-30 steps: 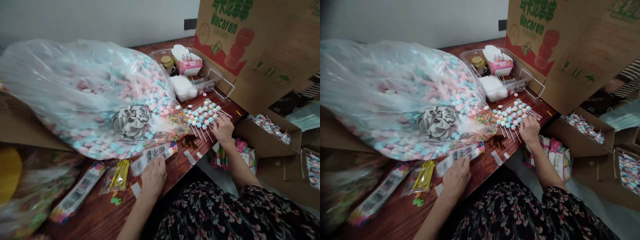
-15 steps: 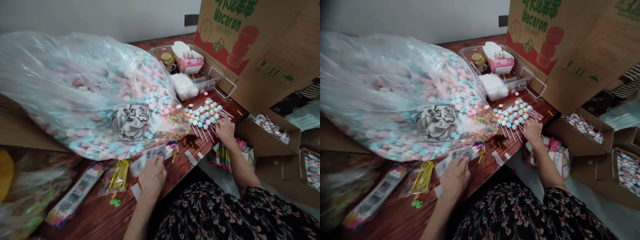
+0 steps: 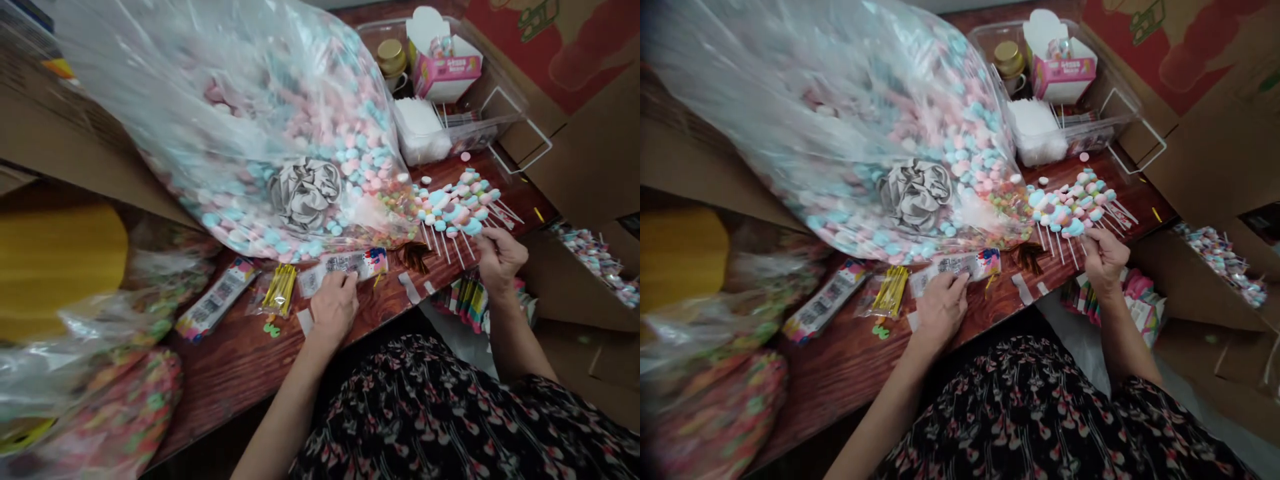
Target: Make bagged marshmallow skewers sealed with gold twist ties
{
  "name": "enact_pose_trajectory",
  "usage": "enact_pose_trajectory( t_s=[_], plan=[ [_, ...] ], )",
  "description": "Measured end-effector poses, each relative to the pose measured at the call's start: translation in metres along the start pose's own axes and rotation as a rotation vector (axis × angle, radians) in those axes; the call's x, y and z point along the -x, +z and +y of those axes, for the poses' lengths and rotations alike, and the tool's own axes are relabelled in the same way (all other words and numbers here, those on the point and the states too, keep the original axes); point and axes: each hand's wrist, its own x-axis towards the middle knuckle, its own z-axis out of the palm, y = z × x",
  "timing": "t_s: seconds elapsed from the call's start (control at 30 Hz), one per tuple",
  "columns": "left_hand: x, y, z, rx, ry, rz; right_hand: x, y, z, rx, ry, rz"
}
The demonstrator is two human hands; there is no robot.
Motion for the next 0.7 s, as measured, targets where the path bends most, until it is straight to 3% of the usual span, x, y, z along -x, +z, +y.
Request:
enact_pose_trajectory(
  t_s=[0.07,0.23,0.37,0.57,0.7],
  plan=[
    [-0.001,0.0,0.002,0.034,-0.023,0.027,0.008,0.007,-0.018,-0.081,-0.028,-0.06],
    [-0.006,0.006,-0.013,0.229,-0.061,0.244,0.024,0.025,-0.043,-0.194,-0.039,-0.245],
    [-0.005,0.008,-0.019,0.153,-0.036,0.133,0.03,0.033,-0.043,-0.228,-0.035,-0.336],
    [-0.001,-0.003,-0.001,-0.007,-0.053,-0.06,0.037,0.039,-0.037,-0.245,0.003,-0.409],
    [-0.008,-0.013,0.01,-0.046,-0.128,-0.062,0.043,0.04,-0.035,-0.24,0.008,-0.42]
  ],
)
